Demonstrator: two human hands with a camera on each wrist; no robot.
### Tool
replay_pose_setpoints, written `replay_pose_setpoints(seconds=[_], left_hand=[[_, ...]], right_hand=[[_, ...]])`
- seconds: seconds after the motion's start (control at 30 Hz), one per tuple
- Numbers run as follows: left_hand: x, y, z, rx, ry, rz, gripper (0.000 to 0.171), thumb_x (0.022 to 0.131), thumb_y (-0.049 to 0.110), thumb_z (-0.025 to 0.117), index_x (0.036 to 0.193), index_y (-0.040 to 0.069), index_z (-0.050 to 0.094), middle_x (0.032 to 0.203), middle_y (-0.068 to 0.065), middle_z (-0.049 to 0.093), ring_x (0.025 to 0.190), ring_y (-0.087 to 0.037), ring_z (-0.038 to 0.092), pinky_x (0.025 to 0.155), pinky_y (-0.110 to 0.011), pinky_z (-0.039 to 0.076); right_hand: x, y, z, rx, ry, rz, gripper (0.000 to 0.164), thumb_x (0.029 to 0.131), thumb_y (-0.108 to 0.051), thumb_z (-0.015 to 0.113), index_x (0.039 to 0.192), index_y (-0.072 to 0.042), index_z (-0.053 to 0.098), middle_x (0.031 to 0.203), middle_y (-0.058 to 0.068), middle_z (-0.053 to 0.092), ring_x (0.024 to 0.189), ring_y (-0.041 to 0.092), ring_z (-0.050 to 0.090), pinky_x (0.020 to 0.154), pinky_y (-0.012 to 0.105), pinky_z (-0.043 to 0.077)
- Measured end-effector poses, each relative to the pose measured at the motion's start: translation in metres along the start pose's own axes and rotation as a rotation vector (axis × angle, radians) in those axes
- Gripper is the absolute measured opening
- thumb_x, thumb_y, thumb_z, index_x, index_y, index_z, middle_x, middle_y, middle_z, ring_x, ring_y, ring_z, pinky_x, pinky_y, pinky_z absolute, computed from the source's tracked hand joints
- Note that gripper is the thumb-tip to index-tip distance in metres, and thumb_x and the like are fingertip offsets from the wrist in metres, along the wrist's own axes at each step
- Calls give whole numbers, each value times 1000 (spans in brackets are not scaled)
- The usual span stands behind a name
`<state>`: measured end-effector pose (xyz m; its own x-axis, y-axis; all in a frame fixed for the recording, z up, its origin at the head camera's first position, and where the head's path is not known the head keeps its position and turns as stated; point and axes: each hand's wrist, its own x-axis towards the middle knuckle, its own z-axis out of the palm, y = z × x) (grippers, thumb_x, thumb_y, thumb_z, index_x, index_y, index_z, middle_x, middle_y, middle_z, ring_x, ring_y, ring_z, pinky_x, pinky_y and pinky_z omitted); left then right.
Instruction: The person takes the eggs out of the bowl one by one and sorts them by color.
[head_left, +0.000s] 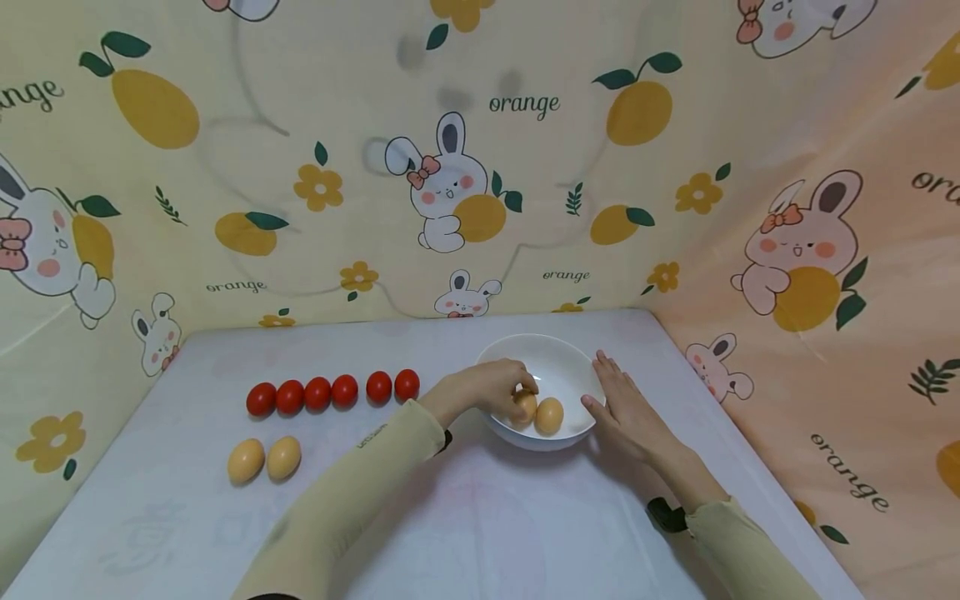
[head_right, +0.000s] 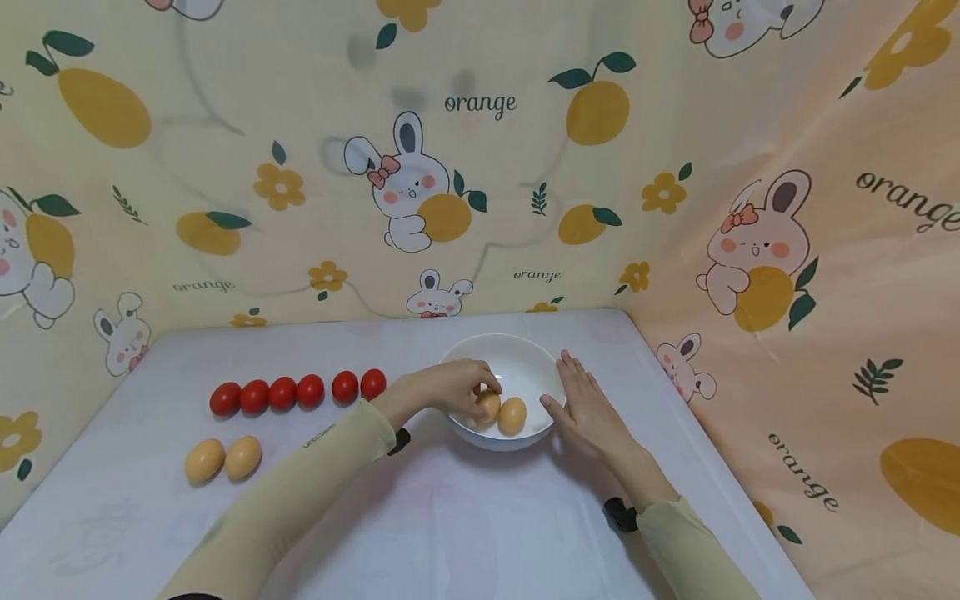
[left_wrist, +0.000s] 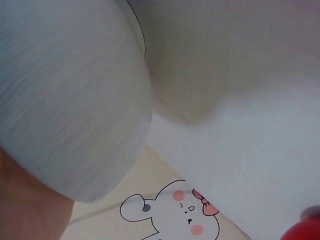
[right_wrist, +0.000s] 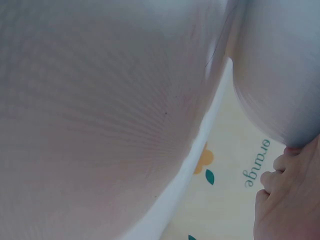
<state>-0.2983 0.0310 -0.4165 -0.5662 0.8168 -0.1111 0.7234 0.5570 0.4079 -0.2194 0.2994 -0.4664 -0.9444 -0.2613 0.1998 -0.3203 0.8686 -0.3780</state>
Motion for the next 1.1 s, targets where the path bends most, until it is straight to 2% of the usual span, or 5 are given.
replay_pose_setpoints(seconds=[0.23, 0.47, 0.77, 1.0, 1.1], left_hand=[[-4, -1, -3, 21, 57, 54, 40, 91, 15, 77, 130, 7, 72, 122, -6, 69, 104, -19, 63, 90, -22, 50], [-12, 0, -8, -18, 122, 87, 39, 91, 16, 77, 129, 7, 72, 124, -6, 69, 104, -17, 65, 91, -21, 52], [-31, 1, -17, -80, 231, 95, 38, 92, 26, 81, 126, 13, 73, 125, -2, 67, 106, -14, 63, 89, -24, 52], [-53, 1, -17, -109, 335, 98, 40, 91, 24, 82, 128, 12, 71, 125, 0, 66, 107, -16, 63, 98, -30, 51], [-63, 0, -15, -121, 382, 87, 42, 90, 24, 83, 128, 12, 71, 125, 1, 65, 108, -16, 63, 97, -32, 52]], right_hand=[[1, 0, -1, -2, 8, -10, 77, 110, -42, 45, 162, 7, 17, 172, 23, 10, 156, 47, 13, 125, 62, 13], [0, -1, 0, 6, 1, -6, 76, 110, -41, 45, 162, 6, 16, 172, 23, 9, 157, 47, 12, 125, 61, 12], [0, 0, 1, 0, 16, -17, 76, 110, -42, 45, 161, 8, 18, 171, 24, 11, 157, 46, 12, 124, 63, 15], [-1, 1, 1, 12, 26, -28, 77, 110, -43, 45, 161, 9, 18, 171, 24, 11, 157, 46, 11, 124, 64, 15], [-2, 0, 0, 13, 28, -33, 77, 110, -42, 45, 161, 9, 19, 171, 25, 12, 157, 47, 12, 124, 64, 15]])
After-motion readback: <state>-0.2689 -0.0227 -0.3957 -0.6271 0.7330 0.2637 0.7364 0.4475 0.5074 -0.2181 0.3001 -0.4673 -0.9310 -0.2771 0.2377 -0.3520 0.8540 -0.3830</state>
